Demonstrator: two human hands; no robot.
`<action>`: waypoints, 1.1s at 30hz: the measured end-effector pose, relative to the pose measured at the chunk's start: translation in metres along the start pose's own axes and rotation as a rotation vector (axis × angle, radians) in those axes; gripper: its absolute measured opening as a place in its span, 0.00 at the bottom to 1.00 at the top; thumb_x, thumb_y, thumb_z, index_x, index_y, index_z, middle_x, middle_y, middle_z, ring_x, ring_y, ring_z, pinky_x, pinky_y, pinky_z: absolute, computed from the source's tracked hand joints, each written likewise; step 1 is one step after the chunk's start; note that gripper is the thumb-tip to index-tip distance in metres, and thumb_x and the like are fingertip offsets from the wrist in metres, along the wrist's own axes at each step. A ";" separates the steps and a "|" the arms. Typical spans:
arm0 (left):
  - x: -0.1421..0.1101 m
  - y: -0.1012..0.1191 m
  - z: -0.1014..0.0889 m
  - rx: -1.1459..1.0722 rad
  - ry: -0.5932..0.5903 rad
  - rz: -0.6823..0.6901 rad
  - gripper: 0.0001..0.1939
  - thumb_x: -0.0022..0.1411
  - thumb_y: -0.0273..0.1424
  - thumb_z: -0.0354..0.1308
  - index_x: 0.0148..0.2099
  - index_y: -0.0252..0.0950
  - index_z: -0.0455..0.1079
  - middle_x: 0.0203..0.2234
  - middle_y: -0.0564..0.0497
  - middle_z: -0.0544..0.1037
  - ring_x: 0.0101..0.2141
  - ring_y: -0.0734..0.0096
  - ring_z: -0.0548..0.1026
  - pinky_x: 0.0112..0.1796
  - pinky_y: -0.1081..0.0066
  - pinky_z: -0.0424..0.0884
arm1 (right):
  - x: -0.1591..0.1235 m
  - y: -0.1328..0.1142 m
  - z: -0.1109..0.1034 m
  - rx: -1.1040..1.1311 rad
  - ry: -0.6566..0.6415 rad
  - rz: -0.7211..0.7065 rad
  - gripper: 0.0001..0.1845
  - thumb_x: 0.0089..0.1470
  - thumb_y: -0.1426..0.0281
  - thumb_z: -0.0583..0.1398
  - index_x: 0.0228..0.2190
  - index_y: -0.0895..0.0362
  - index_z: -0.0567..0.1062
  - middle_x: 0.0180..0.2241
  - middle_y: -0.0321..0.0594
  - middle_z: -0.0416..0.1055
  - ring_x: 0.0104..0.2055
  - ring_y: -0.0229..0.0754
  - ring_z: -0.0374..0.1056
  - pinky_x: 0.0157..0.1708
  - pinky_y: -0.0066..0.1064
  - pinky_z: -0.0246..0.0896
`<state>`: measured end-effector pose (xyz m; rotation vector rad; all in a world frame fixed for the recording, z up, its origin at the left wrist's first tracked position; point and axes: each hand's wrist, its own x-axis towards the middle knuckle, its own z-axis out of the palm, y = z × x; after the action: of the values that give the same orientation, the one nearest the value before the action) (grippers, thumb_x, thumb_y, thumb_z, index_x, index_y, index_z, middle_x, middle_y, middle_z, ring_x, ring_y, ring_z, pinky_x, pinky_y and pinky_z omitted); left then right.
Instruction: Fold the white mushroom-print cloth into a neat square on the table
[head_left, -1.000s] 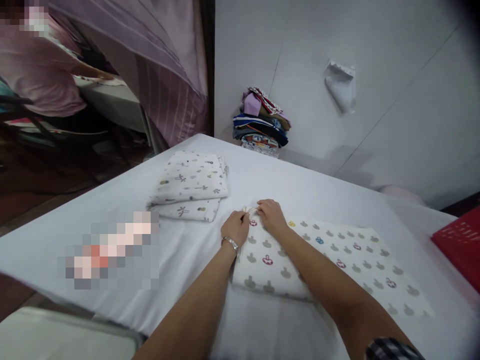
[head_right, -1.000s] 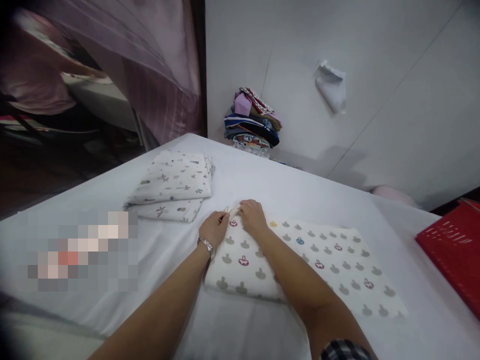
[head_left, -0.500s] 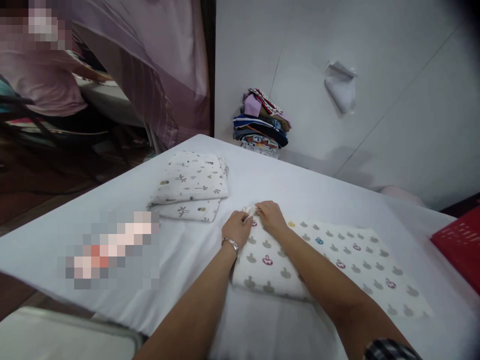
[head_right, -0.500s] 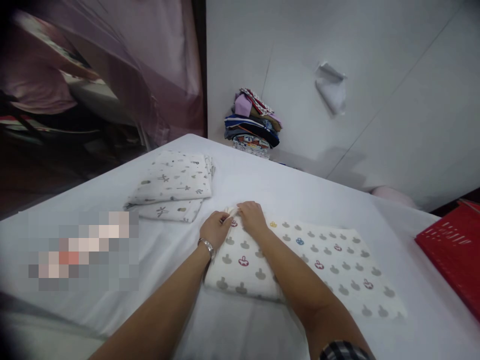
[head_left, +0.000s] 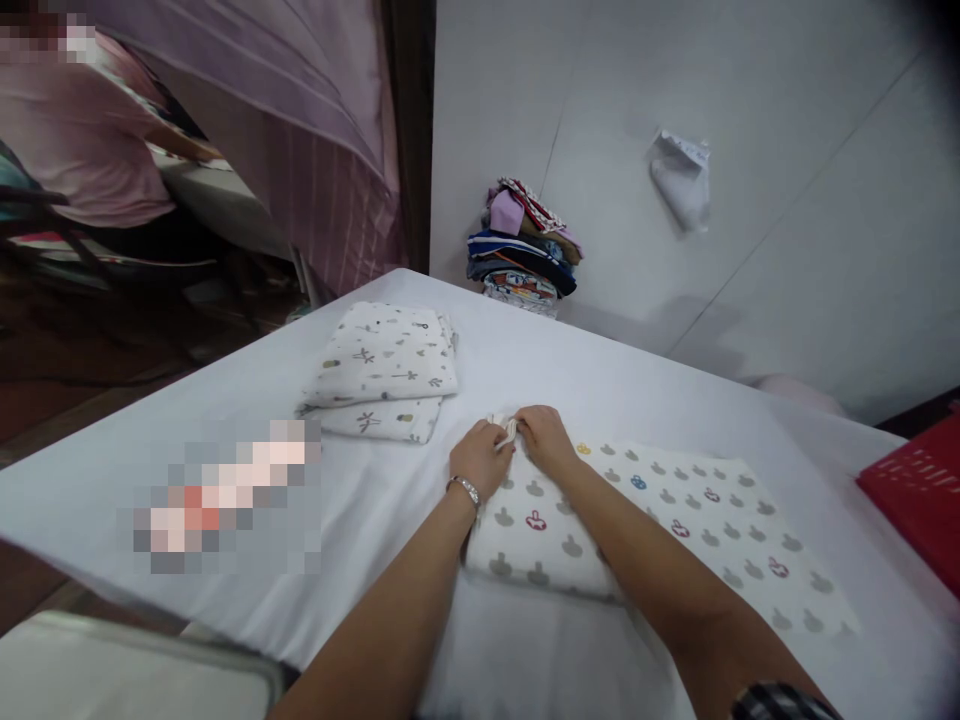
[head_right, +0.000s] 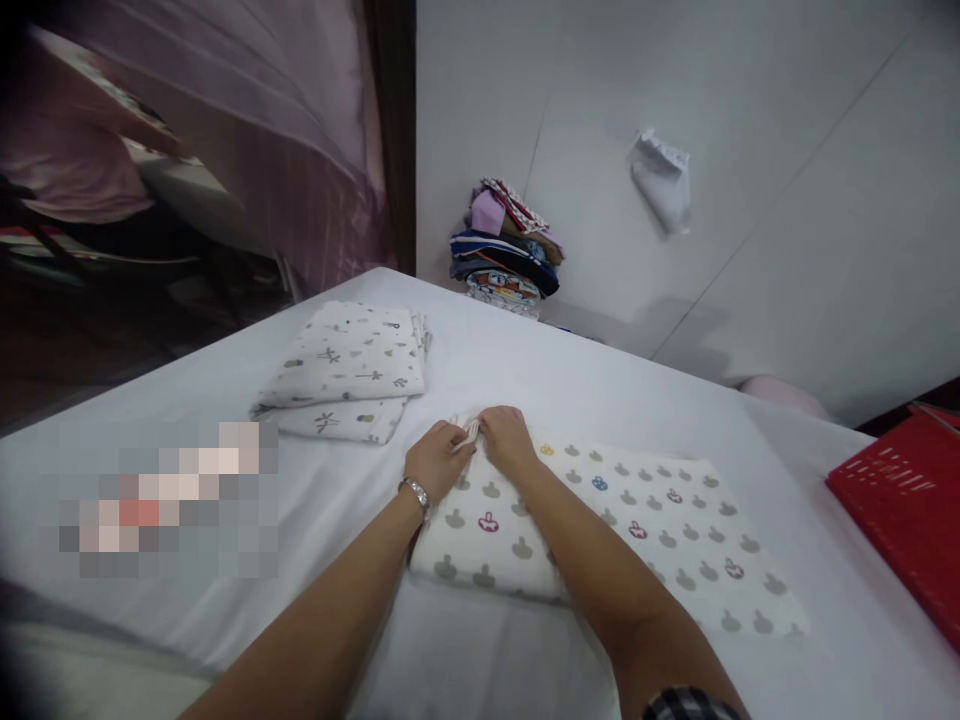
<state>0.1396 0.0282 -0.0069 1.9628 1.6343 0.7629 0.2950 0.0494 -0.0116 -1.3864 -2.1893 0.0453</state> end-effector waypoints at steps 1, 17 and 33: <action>0.000 0.000 0.000 -0.017 0.002 -0.010 0.03 0.54 0.33 0.57 0.33 0.41 0.70 0.35 0.55 0.73 0.34 0.74 0.71 0.32 0.73 0.61 | 0.000 0.000 0.000 0.001 0.015 -0.010 0.09 0.57 0.76 0.51 0.34 0.56 0.71 0.36 0.43 0.71 0.42 0.44 0.62 0.45 0.37 0.52; 0.018 -0.011 -0.008 -0.198 -0.137 -0.177 0.09 0.55 0.35 0.55 0.31 0.39 0.75 0.29 0.53 0.79 0.32 0.71 0.74 0.33 0.74 0.64 | -0.006 0.001 -0.020 0.022 -0.146 -0.068 0.08 0.58 0.75 0.53 0.35 0.56 0.71 0.35 0.41 0.71 0.40 0.42 0.63 0.44 0.35 0.52; 0.041 -0.008 -0.012 -0.192 -0.304 -0.246 0.12 0.50 0.40 0.59 0.26 0.36 0.76 0.27 0.50 0.80 0.33 0.66 0.75 0.29 0.74 0.64 | 0.008 0.001 -0.028 0.017 -0.271 -0.048 0.08 0.53 0.78 0.57 0.33 0.56 0.75 0.33 0.40 0.72 0.39 0.41 0.64 0.42 0.32 0.55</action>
<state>0.1313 0.0701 0.0009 1.6163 1.5207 0.4799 0.3063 0.0497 0.0158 -1.3856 -2.4353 0.2467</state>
